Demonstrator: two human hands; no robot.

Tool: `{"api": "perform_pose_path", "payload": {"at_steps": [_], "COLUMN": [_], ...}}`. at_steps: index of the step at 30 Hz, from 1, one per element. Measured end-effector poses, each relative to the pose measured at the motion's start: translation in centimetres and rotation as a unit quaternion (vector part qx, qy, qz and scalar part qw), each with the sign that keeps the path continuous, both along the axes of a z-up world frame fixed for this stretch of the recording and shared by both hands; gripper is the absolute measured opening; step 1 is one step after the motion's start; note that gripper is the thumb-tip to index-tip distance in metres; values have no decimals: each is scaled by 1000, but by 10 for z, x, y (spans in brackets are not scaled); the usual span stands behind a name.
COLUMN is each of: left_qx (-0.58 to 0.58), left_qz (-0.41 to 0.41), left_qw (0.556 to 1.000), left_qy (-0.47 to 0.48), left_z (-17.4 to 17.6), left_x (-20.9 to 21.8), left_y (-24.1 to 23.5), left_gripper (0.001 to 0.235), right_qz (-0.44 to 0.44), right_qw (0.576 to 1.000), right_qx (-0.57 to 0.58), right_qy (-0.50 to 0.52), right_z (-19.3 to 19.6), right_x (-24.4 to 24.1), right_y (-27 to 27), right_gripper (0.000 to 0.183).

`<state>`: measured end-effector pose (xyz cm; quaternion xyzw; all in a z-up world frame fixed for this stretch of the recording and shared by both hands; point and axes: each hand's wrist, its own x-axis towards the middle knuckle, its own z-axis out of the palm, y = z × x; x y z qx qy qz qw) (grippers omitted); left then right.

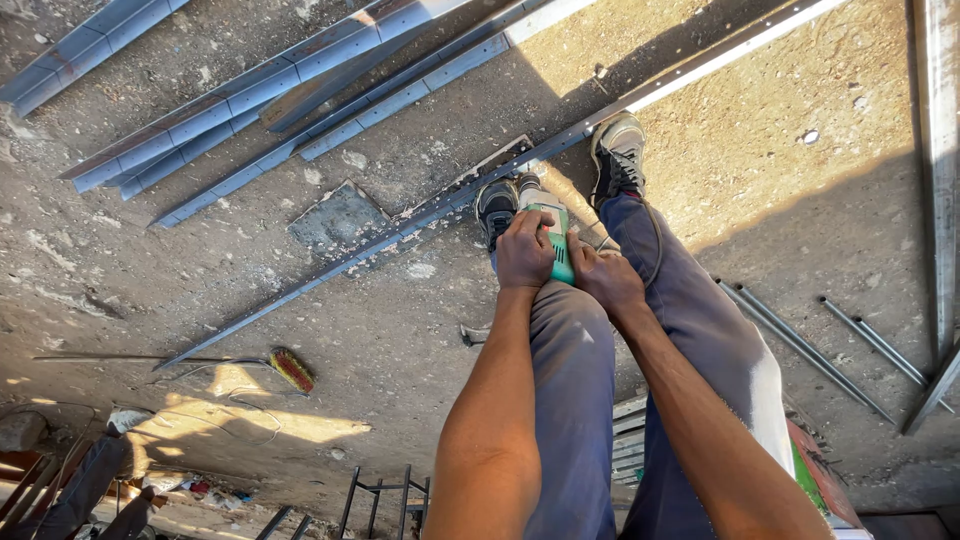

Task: Using a power drill to create a series of holes in a metal angle bar on the ground.

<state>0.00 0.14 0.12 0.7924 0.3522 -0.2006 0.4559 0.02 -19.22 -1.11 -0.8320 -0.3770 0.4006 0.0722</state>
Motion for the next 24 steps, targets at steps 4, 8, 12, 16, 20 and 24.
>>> {"api": "perform_pose_path", "payload": {"at_steps": [4,8,12,16,20,24], "left_qx": [6,3,5,2,16,24], "left_qz": [1,1,5,15,34,60], "left_qw": [1000,1000,1000,1000,999,998], "left_qy": [5,6,7,-2,2,-2], "left_z": [-4,-6,-3,-4,-7,-2], "left_x": [-5,-8,-5,-8,-15,-13], "left_y": [-3,-3,-3,-3,-4,-4], "left_gripper": [26,25,26,27,26,28], "right_qz": [-7,-5,-1,1,15,35], "right_qw": [1000,1000,1000,1000,1000,999], "right_qx": [-5,-6,-8,-15,-9,-1], "right_qy": [23,18,23,22,10,-11], "right_z": [2,-1,1,11,23,32], "right_x": [2,0,2,12,24,32], "right_y": [0,-1,-1,6,14,19], "right_gripper": [78,79,76,75,71,56]}}
